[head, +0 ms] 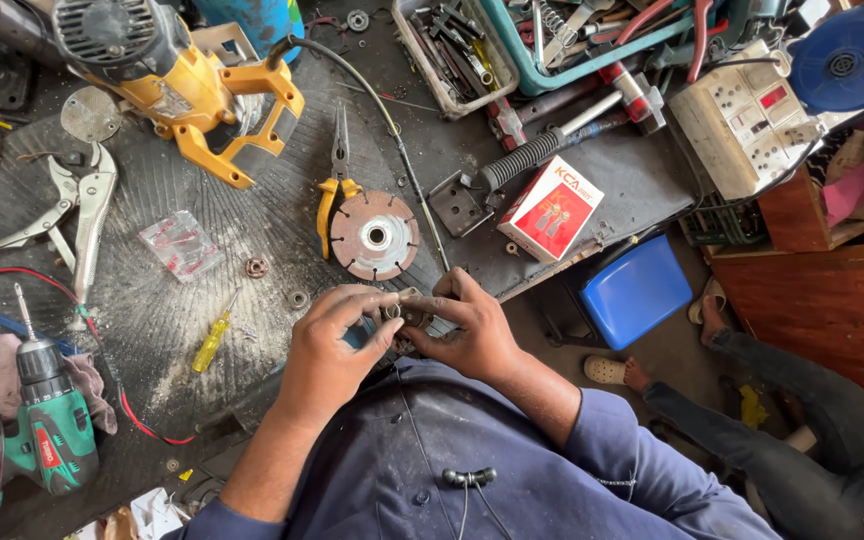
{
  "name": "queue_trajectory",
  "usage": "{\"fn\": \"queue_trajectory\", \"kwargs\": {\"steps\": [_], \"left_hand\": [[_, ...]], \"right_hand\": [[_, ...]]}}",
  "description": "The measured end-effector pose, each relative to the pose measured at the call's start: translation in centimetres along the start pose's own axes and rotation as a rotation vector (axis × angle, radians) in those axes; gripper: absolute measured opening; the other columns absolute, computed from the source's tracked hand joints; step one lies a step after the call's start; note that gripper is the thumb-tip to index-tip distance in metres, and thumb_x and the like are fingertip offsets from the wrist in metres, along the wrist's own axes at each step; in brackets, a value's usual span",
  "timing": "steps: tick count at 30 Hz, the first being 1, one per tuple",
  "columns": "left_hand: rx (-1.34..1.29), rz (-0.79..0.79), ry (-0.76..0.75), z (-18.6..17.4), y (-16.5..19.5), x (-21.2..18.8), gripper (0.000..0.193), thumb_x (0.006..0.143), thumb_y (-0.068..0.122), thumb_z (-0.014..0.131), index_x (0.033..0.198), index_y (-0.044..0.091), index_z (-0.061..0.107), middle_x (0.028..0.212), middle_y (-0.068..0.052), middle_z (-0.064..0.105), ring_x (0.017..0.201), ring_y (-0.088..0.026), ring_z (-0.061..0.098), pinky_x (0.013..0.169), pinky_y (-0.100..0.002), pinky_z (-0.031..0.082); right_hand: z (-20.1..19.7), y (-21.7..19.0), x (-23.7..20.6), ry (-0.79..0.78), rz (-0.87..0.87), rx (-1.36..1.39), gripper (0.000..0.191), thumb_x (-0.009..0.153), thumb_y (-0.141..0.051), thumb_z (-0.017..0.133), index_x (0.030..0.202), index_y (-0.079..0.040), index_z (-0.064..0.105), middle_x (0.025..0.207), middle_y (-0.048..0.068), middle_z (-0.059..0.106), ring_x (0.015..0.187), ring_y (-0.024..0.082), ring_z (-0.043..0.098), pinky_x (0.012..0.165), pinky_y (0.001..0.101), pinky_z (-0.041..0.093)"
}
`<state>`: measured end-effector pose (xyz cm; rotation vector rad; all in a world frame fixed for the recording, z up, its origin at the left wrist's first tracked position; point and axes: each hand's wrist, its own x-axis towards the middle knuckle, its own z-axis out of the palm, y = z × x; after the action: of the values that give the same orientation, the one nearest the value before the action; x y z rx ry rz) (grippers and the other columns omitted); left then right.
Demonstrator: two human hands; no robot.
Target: The person works at a cluttered repair workbench with a blue angle grinder. They remove the old cutting disc, handle small nuts and washers by hand, reach into shelf boxes to retrieve parts, fit a disc back onto the grinder, and handle a red blade packaging box and wires.
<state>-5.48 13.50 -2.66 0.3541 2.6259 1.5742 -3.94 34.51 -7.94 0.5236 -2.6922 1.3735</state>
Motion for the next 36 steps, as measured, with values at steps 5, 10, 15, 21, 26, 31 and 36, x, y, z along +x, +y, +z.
{"fn": "queue_trajectory", "kwargs": {"steps": [5,10,15,21,26,31,36], "left_hand": [[0.137,0.223,-0.011,0.2,-0.3,0.0,0.024,0.081,0.012,0.083,0.103,0.007,0.074,0.106,-0.004,0.074,0.102,-0.023,0.069,0.089,-0.036,0.057],[0.233,0.313,-0.039,0.3,-0.2,0.3,0.023,0.081,0.014,0.084,0.101,0.009,0.074,0.104,-0.002,0.075,0.1,-0.022,0.068,0.087,-0.036,0.057],[0.29,0.327,-0.073,0.1,0.3,0.6,0.036,0.081,0.014,0.084,0.115,0.009,0.071,0.103,-0.002,0.075,0.097,-0.021,0.068,0.086,-0.037,0.056],[0.352,0.37,-0.047,-0.3,0.5,0.4,0.048,0.074,0.019,0.084,0.118,0.008,0.068,0.107,-0.007,0.072,0.099,-0.025,0.068,0.087,-0.039,0.056],[0.113,0.005,-0.052,0.2,-0.2,-0.1,0.032,0.084,0.018,0.081,0.112,0.007,0.071,0.103,-0.006,0.071,0.09,-0.02,0.07,0.078,-0.034,0.057],[0.0,-0.124,-0.024,1.0,-1.1,-0.3,0.025,0.084,0.015,0.08,0.106,0.006,0.073,0.097,-0.005,0.07,0.077,-0.017,0.068,0.071,-0.031,0.057],[-0.099,-0.173,0.093,0.6,-0.9,-1.0,0.023,0.094,0.017,0.071,0.113,0.005,0.068,0.096,-0.005,0.07,0.075,-0.015,0.067,0.067,-0.032,0.057]], "right_hand": [[0.1,-0.3,0.0,0.004,0.063,0.013,0.045,0.072,-0.016,0.09,0.116,-0.017,0.079,0.089,0.004,0.054,0.078,0.018,0.059,0.065,0.0316,0.052],[-0.2,-0.5,-0.1,-0.004,0.045,0.027,0.053,0.072,-0.015,0.089,0.123,-0.017,0.075,0.094,0.004,0.056,0.084,0.017,0.061,0.07,0.0303,0.053],[-0.9,-1.2,-0.8,0.013,0.177,0.199,0.05,0.079,-0.013,0.083,0.126,-0.005,0.066,0.093,0.003,0.05,0.082,0.013,0.055,0.073,0.0251,0.052],[-1.8,-1.6,-0.6,0.01,0.277,0.309,0.029,0.088,-0.013,0.075,0.115,-0.003,0.07,0.094,0.003,0.05,0.076,0.009,0.05,0.064,0.0228,0.043],[-1.9,-1.7,0.4,-0.021,0.392,0.224,0.02,0.087,-0.016,0.08,0.104,-0.006,0.077,0.088,0.002,0.056,0.071,0.008,0.052,0.062,0.0225,0.043],[-1.4,-1.5,0.9,-0.083,0.438,0.196,0.022,0.082,-0.017,0.083,0.1,-0.007,0.078,0.087,0.001,0.056,0.069,0.009,0.049,0.061,0.024,0.042],[-1.9,-1.1,0.7,0.113,0.682,0.806,0.019,0.094,-0.011,0.072,0.11,-0.004,0.064,0.091,0.0,0.059,0.078,0.007,0.055,0.067,0.0232,0.047]]}}
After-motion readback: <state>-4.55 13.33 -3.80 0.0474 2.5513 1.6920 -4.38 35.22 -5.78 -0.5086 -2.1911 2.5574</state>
